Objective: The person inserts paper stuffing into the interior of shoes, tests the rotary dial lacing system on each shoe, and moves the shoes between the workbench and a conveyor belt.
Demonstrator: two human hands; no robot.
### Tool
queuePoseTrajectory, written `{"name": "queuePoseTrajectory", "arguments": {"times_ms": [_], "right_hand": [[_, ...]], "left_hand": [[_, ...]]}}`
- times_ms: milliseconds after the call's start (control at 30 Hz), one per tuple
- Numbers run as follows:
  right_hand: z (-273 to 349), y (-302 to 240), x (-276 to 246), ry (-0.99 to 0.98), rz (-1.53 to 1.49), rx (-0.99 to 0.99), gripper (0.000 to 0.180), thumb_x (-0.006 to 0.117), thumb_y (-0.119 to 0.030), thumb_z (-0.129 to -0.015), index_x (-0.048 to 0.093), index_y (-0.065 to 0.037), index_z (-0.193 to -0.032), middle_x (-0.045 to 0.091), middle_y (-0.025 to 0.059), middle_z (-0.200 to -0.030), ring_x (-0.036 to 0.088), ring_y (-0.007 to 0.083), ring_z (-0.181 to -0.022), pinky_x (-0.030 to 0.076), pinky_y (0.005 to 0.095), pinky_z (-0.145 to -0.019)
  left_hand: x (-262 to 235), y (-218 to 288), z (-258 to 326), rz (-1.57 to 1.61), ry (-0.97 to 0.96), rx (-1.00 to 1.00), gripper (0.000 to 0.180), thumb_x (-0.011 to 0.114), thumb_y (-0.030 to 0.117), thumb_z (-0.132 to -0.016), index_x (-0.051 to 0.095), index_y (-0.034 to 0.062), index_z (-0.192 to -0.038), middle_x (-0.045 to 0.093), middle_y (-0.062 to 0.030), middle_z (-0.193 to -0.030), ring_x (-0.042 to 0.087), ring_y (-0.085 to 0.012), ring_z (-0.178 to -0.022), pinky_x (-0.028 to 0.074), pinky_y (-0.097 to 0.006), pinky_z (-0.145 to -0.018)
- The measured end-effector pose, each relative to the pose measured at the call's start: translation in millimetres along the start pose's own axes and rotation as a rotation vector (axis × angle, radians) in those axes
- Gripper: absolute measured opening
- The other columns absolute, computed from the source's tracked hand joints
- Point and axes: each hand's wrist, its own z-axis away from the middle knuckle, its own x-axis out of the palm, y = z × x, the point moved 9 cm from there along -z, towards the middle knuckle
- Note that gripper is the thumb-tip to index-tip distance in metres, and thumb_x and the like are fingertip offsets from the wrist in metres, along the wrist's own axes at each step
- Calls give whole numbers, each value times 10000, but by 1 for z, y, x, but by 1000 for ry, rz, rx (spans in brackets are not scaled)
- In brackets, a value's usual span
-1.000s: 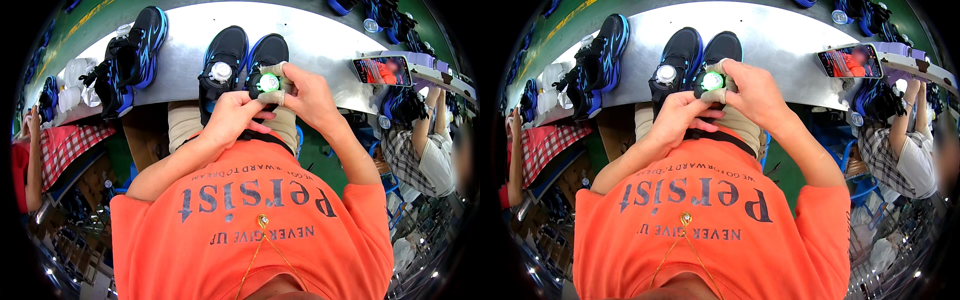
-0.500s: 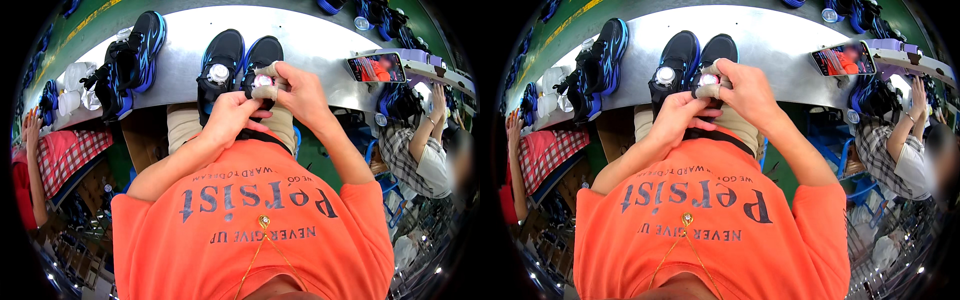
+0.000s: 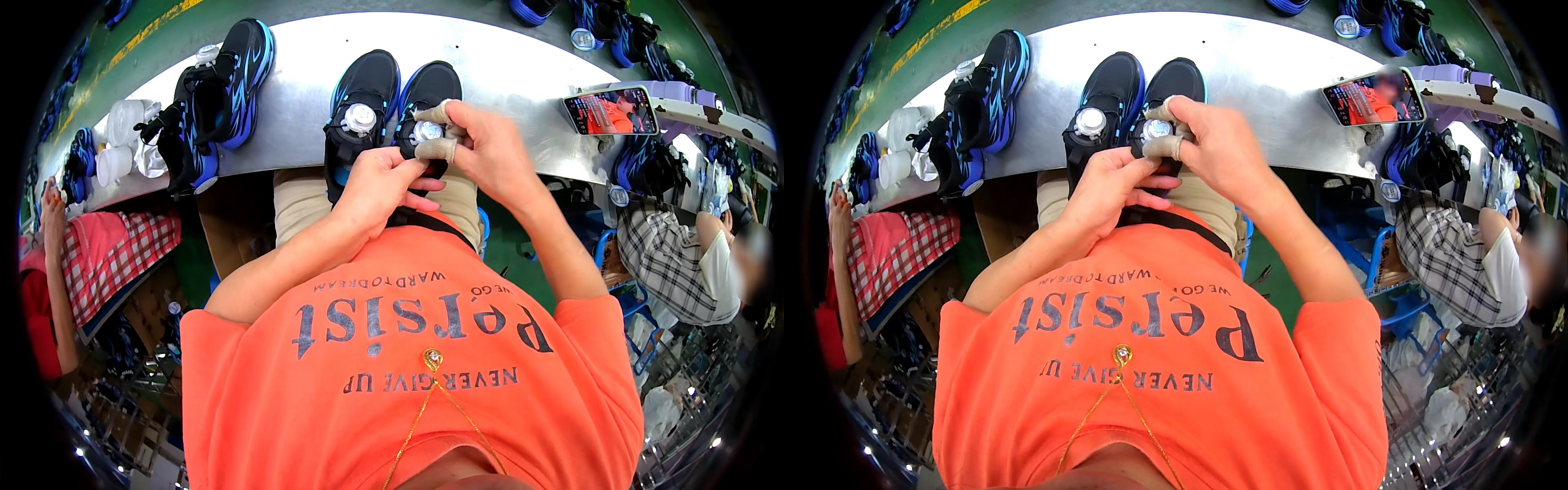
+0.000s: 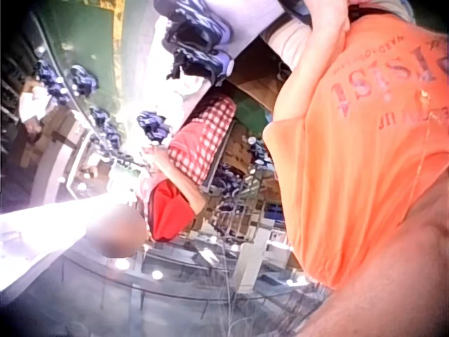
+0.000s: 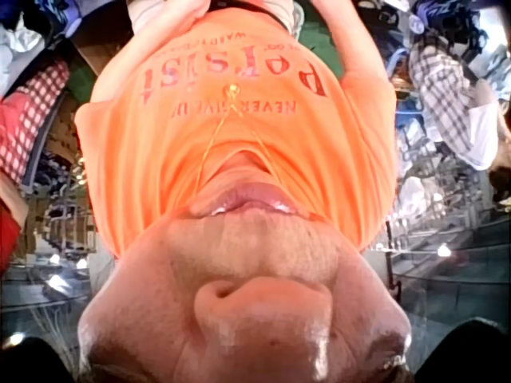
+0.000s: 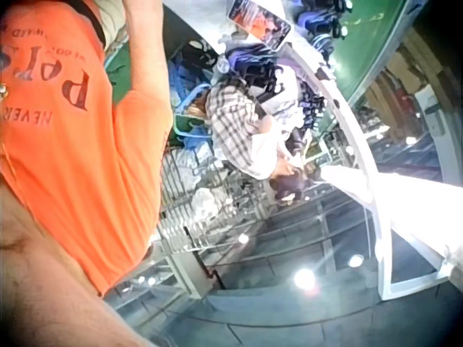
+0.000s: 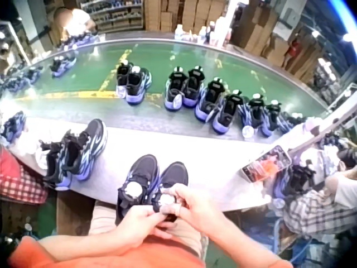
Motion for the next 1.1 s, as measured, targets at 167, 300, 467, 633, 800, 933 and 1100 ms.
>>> {"name": "queuePoseTrajectory", "arguments": {"times_ms": [167,300,467,633,800,933,1100], "right_hand": [[8,5,0,63,38,41,322,698,-134,-779,638,-37,-1080,599,44,-718,471,72,-596,413,247,-561],[-1,9,-2,-134,-84,70,287,700,-151,-792,635,-33,-1045,617,46,-736,503,70,-614,429,249,-576],[-2,10,-4,-3,-28,71,277,703,-152,-800,654,-54,-1055,583,32,-739,465,72,-620,420,241,-585],[-17,14,-7,-146,-81,-107,291,674,-205,-854,659,-72,-1112,623,9,-882,538,79,-816,446,243,-747],[-102,25,-22,113,219,-230,399,546,-425,-897,669,-99,-1092,658,175,-999,607,313,-936,475,373,-833],[-149,5,66,-122,268,-182,351,503,-331,-922,628,-93,-1147,594,223,-1109,542,380,-1052,426,406,-927],[-146,-2,91,-217,198,-301,333,524,-306,-897,625,-123,-1156,550,204,-1140,532,344,-1057,428,390,-927]], "left_hand": [[2,1,0,8,-18,8,222,521,109,-934,545,-103,-996,607,-192,-1035,658,-270,-937,594,-319,-693],[5,-2,0,-11,-8,-22,225,529,118,-934,545,-99,-992,607,-186,-1025,661,-266,-921,589,-318,-684],[8,0,1,18,13,-18,223,526,118,-930,541,-90,-1006,607,-178,-1017,662,-253,-903,582,-309,-685],[4,7,19,-142,-125,-107,284,527,173,-940,560,-77,-1070,620,-182,-1036,666,-247,-884,572,-288,-671],[-32,113,55,-749,200,476,324,659,209,-845,615,6,-1094,632,-95,-966,593,-162,-755,487,-292,-667],[-27,115,29,-1075,171,733,320,698,119,-767,628,43,-1070,532,-46,-877,479,-157,-705,419,-258,-650],[-27,110,29,-984,-52,702,363,648,48,-781,614,48,-1142,552,-20,-881,481,-121,-732,406,-239,-661]]}}
